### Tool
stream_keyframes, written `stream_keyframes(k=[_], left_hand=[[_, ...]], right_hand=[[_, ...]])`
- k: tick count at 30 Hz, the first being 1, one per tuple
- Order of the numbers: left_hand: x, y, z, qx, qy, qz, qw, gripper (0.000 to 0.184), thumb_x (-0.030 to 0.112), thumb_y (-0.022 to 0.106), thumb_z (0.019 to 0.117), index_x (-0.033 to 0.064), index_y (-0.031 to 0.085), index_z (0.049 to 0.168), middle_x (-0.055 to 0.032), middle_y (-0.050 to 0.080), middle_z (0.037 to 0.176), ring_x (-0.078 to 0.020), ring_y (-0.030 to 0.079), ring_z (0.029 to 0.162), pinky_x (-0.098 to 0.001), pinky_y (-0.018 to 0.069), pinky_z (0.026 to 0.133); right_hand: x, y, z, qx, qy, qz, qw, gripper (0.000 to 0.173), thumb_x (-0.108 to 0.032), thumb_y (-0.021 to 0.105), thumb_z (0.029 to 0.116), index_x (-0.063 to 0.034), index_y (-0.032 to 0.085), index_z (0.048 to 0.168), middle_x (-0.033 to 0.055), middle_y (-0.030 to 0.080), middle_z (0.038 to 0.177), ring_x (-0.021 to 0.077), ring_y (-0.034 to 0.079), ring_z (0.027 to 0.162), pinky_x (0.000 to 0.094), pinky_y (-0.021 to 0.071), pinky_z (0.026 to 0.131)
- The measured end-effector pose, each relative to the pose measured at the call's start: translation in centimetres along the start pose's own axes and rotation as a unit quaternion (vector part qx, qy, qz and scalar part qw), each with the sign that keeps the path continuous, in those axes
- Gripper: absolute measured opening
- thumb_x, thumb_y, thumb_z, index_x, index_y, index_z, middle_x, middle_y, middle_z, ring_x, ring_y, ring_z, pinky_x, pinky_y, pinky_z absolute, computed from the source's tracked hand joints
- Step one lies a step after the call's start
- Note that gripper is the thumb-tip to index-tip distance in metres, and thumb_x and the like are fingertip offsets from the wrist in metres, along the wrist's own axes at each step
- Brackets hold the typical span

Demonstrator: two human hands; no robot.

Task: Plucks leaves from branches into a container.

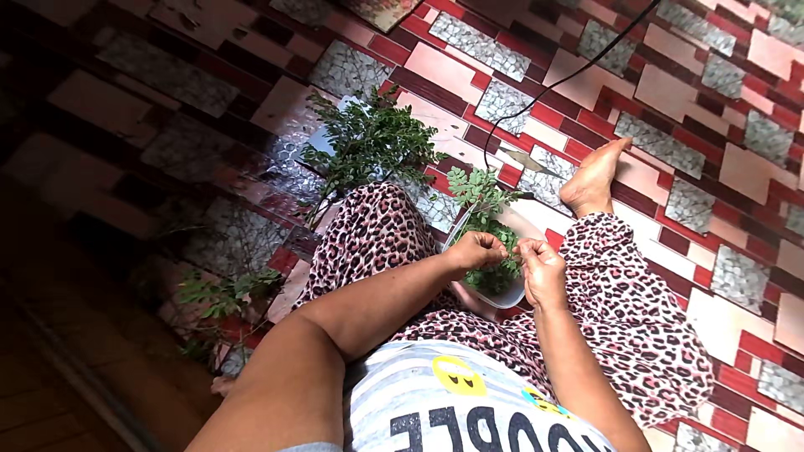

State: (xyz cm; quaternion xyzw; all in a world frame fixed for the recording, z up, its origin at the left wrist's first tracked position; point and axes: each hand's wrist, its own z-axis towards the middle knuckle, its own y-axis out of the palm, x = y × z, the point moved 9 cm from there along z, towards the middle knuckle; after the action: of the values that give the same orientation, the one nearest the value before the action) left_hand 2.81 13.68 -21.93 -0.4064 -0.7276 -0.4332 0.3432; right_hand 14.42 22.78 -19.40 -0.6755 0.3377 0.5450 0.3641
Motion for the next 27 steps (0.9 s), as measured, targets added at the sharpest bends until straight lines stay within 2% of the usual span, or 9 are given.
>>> stream_keyframes(k=[3,5,7,11,15,19,24,27], left_hand=[[-0.1,-0.1,0.1,-0.001,0.001,0.002,1.0,0.008,0.005,0.064,0.0984,0.0016,0.065,0.091,0.0006,0.059,0.075,-0.0049,0.054,0.066,-0.021,0.0477,0.064],[0.0,-0.2,0.1,-0.001,0.005,0.006,1.0,0.009,0.005,0.065,0.098,0.0015,0.065,0.089,0.0008,0.058,0.073,-0.0046,0.053,0.064,-0.0205,0.0466,0.062],[0.0,-0.1,0.1,-0.006,0.009,0.014,1.0,0.009,0.005,0.065,0.0978,0.0007,0.065,0.09,0.0003,0.058,0.073,-0.005,0.053,0.064,-0.0207,0.0464,0.063],[0.1,-0.2,0.4,-0.016,0.022,0.045,0.999,0.011,0.007,0.066,0.0978,-0.0013,0.067,0.091,-0.0013,0.06,0.075,-0.006,0.056,0.067,-0.0229,0.0484,0.066],[0.1,-0.3,0.4,-0.015,0.035,0.069,0.997,0.011,0.007,0.068,0.0967,-0.0021,0.067,0.092,-0.003,0.061,0.077,-0.0065,0.057,0.07,-0.0241,0.0494,0.068],[0.1,-0.2,0.6,-0.019,0.049,0.105,0.993,0.013,0.007,0.067,0.0968,-0.0017,0.066,0.088,-0.003,0.061,0.077,-0.0067,0.056,0.071,-0.0252,0.0492,0.069],[0.2,0.0,0.8,-0.025,0.064,0.133,0.989,0.012,0.007,0.068,0.096,-0.0024,0.068,0.09,-0.0047,0.063,0.08,-0.0079,0.057,0.074,-0.0272,0.05,0.072],[0.2,0.0,0.8,-0.025,0.063,0.138,0.988,0.011,0.007,0.068,0.0963,-0.0027,0.068,0.091,-0.0049,0.063,0.081,-0.0079,0.057,0.075,-0.0273,0.0499,0.073]], right_hand=[[-0.5,-0.5,0.2,-0.008,-0.033,-0.037,0.999,0.008,-0.003,0.06,0.0971,-0.0018,0.067,0.093,0.0054,0.068,0.1,0.0117,0.066,0.087,0.0296,0.0579,0.078],[-1.3,-0.5,0.1,-0.021,-0.09,-0.068,0.993,0.009,-0.005,0.062,0.0959,-0.0024,0.069,0.092,0.0057,0.069,0.107,0.0114,0.066,0.095,0.0292,0.0575,0.083],[-2.2,-0.2,0.0,-0.048,-0.135,-0.089,0.986,0.01,-0.002,0.062,0.0933,-0.0017,0.07,0.098,0.0076,0.067,0.116,0.0124,0.065,0.104,0.0288,0.0569,0.087],[-2.4,0.8,-0.1,-0.12,-0.131,-0.126,0.976,0.023,-0.001,0.062,0.09,-0.0005,0.07,0.111,0.0121,0.062,0.131,0.0163,0.062,0.118,0.0311,0.0557,0.095],[-2.2,1.2,-0.3,-0.139,-0.127,-0.144,0.972,0.02,-0.002,0.068,0.089,0.0012,0.072,0.108,0.0139,0.063,0.131,0.0173,0.063,0.116,0.0311,0.0571,0.092],[-2.2,1.5,-0.4,-0.146,-0.13,-0.163,0.967,0.018,0.0,0.06,0.0934,0.001,0.072,0.108,0.0138,0.063,0.13,0.0167,0.062,0.118,0.0308,0.0553,0.094],[-2.0,1.4,-0.4,-0.142,-0.12,-0.155,0.97,0.009,-0.002,0.063,0.0938,-0.0007,0.071,0.095,0.0104,0.067,0.121,0.0137,0.065,0.111,0.0295,0.0567,0.091],[-1.7,1.5,-0.3,-0.128,-0.108,-0.15,0.974,0.009,0.0,0.06,0.0943,-0.0003,0.067,0.089,0.01,0.067,0.118,0.0126,0.064,0.11,0.0292,0.0553,0.091]])
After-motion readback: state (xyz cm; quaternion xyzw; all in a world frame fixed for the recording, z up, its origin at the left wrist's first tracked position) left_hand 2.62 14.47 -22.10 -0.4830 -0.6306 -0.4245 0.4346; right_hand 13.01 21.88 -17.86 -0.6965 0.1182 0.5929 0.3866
